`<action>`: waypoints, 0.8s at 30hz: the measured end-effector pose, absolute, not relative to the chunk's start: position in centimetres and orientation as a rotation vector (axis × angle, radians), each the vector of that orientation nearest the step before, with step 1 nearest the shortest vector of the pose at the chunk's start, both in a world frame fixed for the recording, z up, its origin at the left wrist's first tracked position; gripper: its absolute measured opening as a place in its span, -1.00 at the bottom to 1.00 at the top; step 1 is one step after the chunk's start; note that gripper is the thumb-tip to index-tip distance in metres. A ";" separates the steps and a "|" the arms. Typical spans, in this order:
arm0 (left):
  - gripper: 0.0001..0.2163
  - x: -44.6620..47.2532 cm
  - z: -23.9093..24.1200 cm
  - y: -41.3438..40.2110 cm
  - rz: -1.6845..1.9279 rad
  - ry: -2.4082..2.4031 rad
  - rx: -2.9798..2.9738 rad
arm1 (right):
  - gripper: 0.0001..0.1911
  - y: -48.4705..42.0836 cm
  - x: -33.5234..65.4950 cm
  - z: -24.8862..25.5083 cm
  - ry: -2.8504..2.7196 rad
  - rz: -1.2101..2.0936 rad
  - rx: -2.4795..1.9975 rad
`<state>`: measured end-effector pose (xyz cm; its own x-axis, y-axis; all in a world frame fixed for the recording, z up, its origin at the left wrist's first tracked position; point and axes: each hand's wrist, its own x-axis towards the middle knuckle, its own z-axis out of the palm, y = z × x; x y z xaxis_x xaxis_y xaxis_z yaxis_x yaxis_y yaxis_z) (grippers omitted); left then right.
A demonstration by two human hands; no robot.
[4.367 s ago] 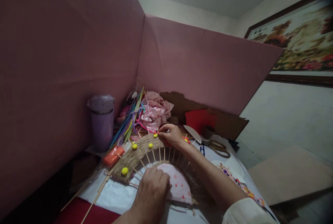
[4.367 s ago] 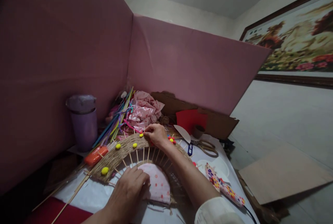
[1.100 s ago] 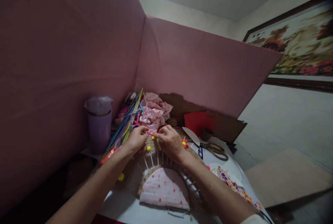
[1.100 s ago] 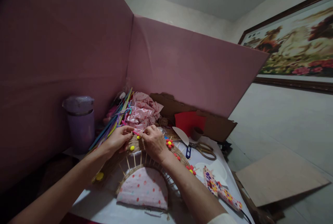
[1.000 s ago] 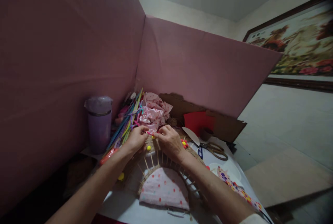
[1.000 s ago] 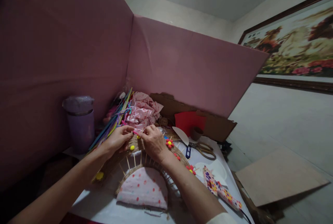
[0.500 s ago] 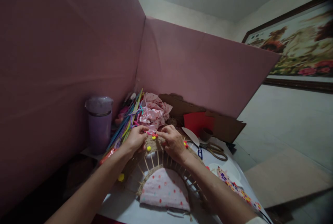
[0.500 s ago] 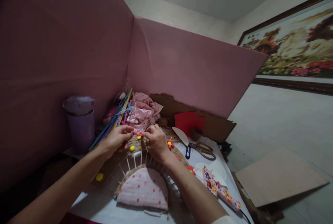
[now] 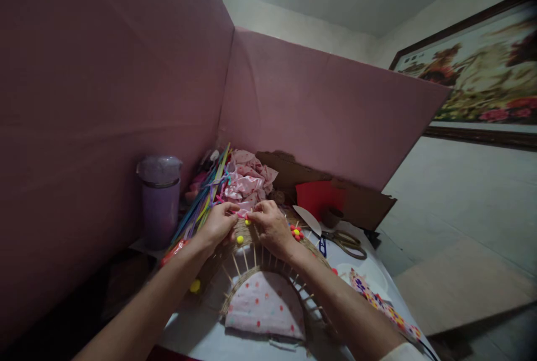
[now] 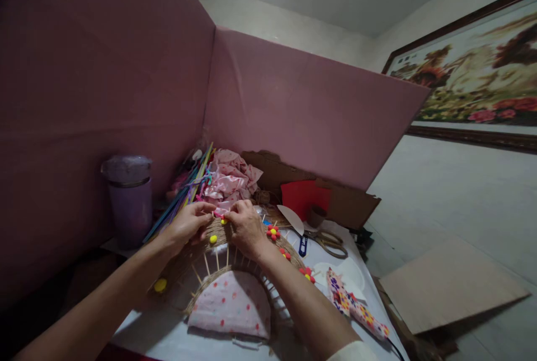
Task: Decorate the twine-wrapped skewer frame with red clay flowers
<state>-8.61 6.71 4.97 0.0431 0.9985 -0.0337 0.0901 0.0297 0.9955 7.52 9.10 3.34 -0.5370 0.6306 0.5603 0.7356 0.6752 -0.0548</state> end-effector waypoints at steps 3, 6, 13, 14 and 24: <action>-0.76 -8.6 4.7 6.9 1.108 1.252 1.263 | -0.75 8.9 7.9 3.6 -2.282 -0.238 -1.065; -0.77 -8.6 4.4 7.1 1.108 1.242 1.257 | -0.75 8.9 8.3 3.7 -2.283 -0.251 -1.057; -0.78 -8.7 4.3 7.3 1.108 1.230 1.264 | -0.80 9.1 8.6 3.1 -2.349 -0.377 -1.013; -0.78 -8.7 4.4 7.3 1.108 1.232 1.266 | -0.79 9.1 8.6 3.1 -2.338 -0.381 -1.011; -0.75 -8.8 4.4 7.2 1.110 1.238 1.254 | -0.78 8.8 8.8 3.1 -2.349 -0.456 -0.914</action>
<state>-8.79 7.19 4.44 0.0507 0.9979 -0.0403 0.0682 0.0368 0.9970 8.80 8.81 3.08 -0.6026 0.5035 0.6192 0.6986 0.7079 0.1042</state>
